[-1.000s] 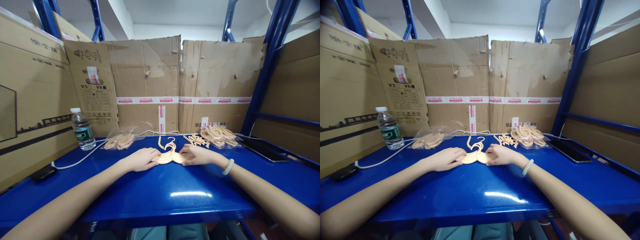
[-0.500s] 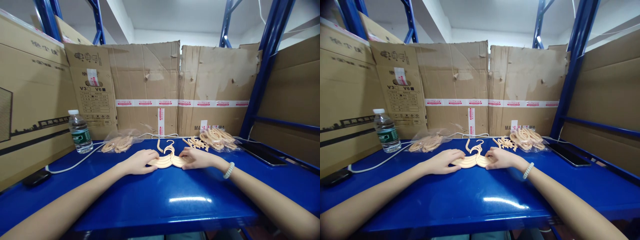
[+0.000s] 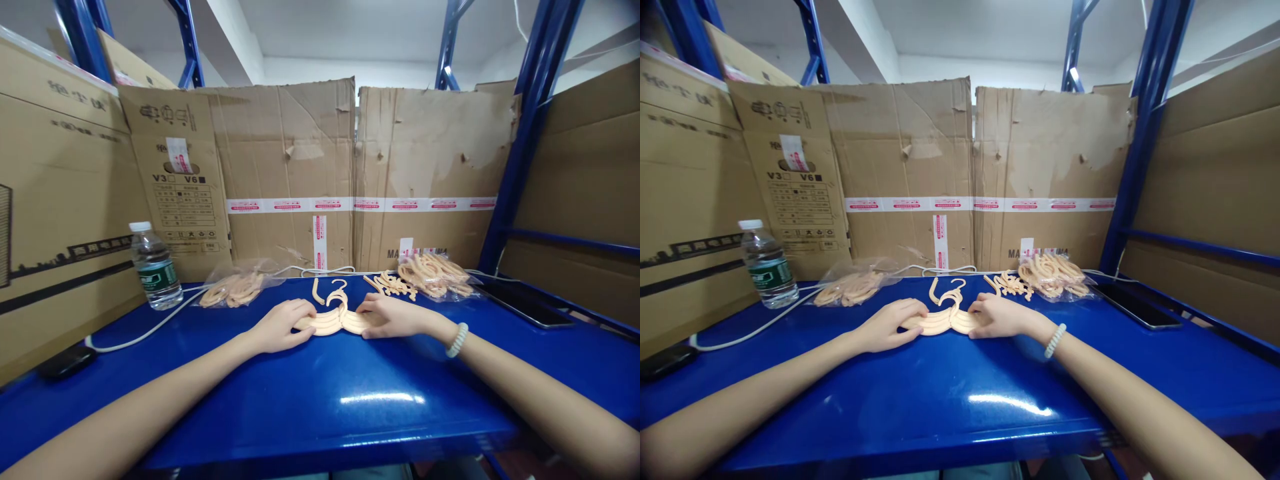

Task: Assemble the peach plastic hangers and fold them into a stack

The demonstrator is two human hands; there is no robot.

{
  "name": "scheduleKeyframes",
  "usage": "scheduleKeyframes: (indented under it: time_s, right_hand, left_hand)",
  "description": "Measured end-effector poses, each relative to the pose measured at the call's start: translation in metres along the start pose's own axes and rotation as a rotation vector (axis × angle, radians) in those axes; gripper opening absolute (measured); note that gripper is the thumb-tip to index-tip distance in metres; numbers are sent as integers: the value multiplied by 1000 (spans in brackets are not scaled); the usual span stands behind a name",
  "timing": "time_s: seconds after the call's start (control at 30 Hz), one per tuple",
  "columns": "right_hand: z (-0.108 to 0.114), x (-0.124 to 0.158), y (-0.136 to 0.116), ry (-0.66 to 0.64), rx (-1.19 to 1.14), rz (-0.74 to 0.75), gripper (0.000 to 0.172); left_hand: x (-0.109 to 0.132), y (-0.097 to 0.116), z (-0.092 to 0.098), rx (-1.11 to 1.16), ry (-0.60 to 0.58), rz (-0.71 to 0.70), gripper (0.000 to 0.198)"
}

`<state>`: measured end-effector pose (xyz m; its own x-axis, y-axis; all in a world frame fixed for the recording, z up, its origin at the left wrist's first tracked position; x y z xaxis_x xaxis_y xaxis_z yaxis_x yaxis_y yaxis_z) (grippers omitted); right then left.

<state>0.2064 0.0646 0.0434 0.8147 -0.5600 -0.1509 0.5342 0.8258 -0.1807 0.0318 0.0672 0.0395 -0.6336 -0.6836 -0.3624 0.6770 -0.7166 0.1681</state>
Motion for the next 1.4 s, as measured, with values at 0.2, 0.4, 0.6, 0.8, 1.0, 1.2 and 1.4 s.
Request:
scheduleKeyframes:
  time_s: [0.2,0.4,0.6,0.8,1.0,1.2,1.4]
  right_hand:
    - [0,-1,2,6,22,8,44]
    - [-1,-2,4,15,28,19,43]
    - [-4,0,5,2,38,25,47]
    - [-5,0,7,-29,37,14,50]
    - [-2,0,5,-36,3,29,50]
    - [12,4,13,60,87,29,38]
    - [29,14,33,84,177,-79,29]
  left_hand:
    - [0,2,0,-35,-3,5,21]
    - [0,3,2,-51,1,27,21]
    - [0,3,2,-44,4,24,22]
    - [0,3,1,-63,2,20,21]
    - [0,2,2,-27,13,34,21]
    - [0,0,4,39,38,43,19]
    - [0,-7,8,61,118,113,17]
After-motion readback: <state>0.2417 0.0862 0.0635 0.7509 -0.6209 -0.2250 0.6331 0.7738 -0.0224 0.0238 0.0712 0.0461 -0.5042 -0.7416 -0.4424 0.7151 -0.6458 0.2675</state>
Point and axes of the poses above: each hand's wrist, its own x-axis away from the middle knuckle, its own z-axis out of the back of the hand, y = z × x, the point moved 8 cm from there along -x, towards the middle knuckle, and after that the axes turned 13 degrees about z, right-handed, at the moved point
